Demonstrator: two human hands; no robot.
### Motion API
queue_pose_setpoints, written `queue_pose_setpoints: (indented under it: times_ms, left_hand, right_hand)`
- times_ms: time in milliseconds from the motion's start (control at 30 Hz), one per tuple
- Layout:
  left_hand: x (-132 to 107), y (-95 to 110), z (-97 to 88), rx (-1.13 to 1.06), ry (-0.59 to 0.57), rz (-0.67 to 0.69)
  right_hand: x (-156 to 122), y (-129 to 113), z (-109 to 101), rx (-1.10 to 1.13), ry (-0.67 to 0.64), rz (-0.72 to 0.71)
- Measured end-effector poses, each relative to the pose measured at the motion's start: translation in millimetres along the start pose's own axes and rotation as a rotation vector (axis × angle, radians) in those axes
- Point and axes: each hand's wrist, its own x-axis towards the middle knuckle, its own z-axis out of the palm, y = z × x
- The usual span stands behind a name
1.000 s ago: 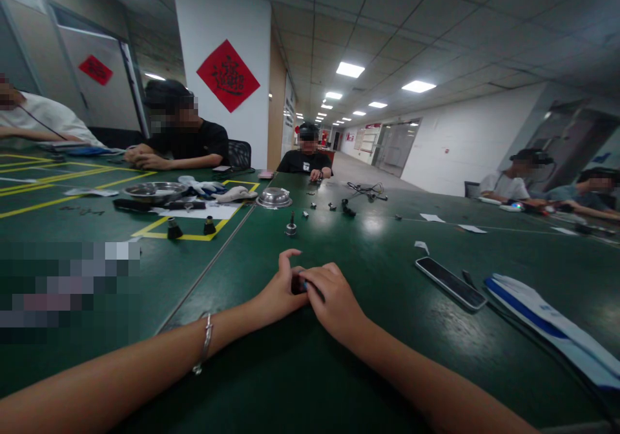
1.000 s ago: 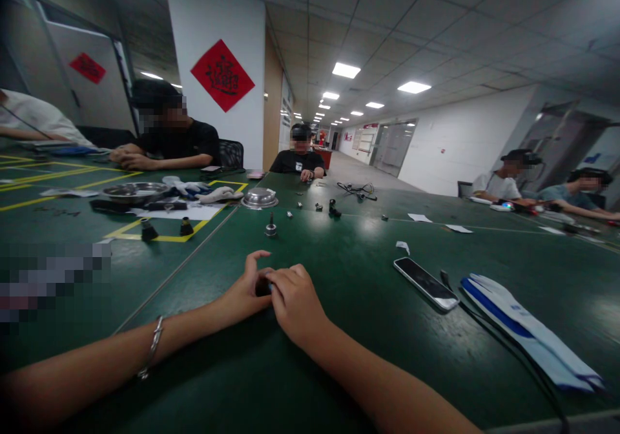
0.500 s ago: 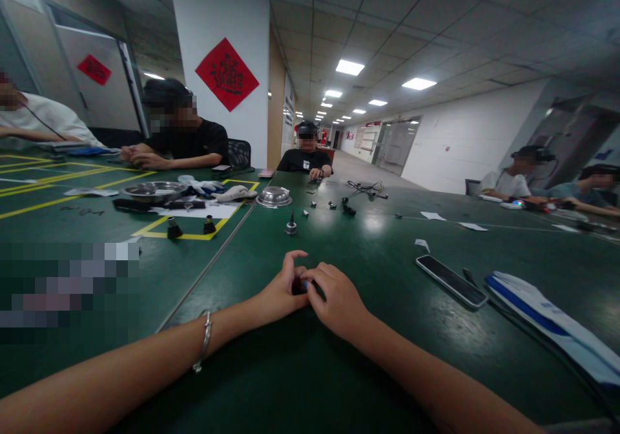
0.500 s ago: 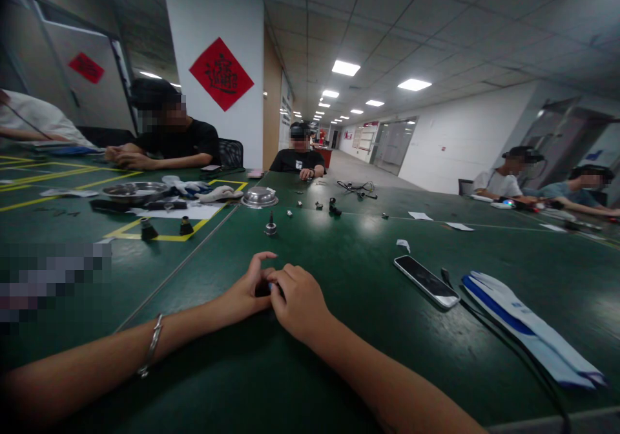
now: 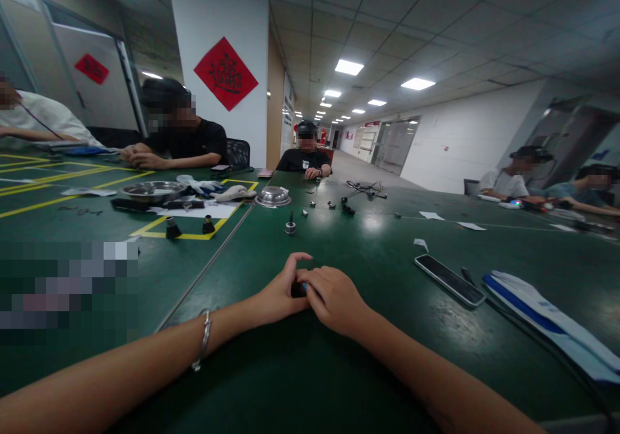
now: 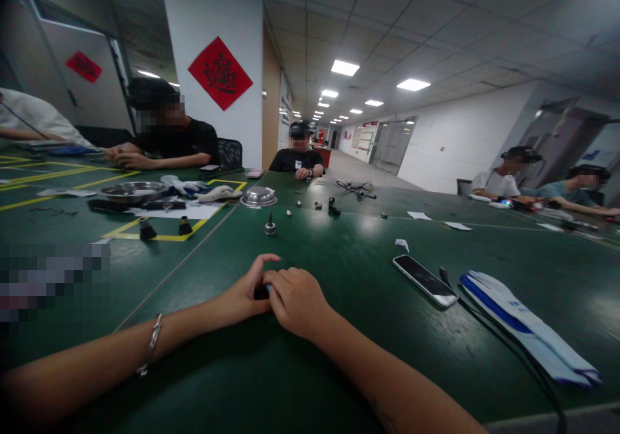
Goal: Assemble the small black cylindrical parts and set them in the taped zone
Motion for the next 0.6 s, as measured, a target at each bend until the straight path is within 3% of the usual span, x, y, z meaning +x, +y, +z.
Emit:
queue_pose_setpoints:
  times_ms: [167,400,600]
  left_hand:
    - [1.4,-4.8,-1.2,-0.037,-0.036,0.032]
    - [-0.5,-2.8,-3.7,0.016,-0.052,-0.005]
    - [0.5,-5.0,-1.7,-0.041,-0.059,0.013]
  right_hand:
    - [-0.8,-1.4,1.2,-0.005,0.044,0.04]
    - [-1.4,-1.6,-6.8,0.019,0.014,-0.097]
    - [-1.3,-0.3,-1.8,-0.014,0.039,-0.009]
